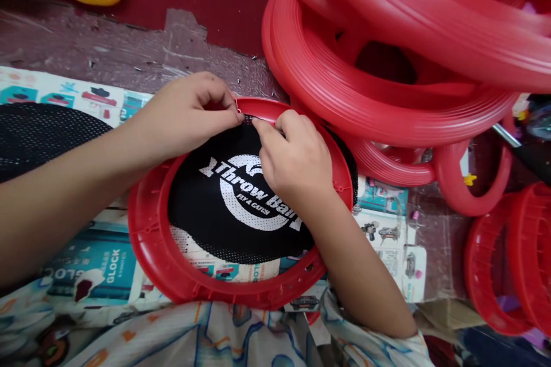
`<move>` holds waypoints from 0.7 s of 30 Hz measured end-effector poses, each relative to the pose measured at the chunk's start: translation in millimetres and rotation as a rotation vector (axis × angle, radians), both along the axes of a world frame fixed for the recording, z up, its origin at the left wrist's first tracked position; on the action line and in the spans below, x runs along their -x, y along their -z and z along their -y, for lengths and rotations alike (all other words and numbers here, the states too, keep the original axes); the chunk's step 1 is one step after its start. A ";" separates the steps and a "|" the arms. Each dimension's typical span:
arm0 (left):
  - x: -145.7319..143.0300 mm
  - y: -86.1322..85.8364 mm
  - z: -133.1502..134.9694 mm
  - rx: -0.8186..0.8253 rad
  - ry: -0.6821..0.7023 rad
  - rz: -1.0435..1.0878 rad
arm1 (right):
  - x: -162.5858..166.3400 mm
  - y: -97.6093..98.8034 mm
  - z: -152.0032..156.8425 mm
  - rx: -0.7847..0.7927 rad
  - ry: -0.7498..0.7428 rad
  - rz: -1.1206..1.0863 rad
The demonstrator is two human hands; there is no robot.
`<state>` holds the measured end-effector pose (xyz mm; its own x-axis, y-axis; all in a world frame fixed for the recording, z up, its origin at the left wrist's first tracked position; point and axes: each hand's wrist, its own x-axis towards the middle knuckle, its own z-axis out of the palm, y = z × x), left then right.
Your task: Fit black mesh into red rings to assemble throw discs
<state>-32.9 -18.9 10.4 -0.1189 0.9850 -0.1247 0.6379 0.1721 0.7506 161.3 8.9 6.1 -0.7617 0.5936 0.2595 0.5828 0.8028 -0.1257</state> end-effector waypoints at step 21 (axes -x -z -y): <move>3.6 1.9 14.2 -0.279 0.214 -0.092 | -5.4 -8.5 3.5 -0.024 0.267 -0.162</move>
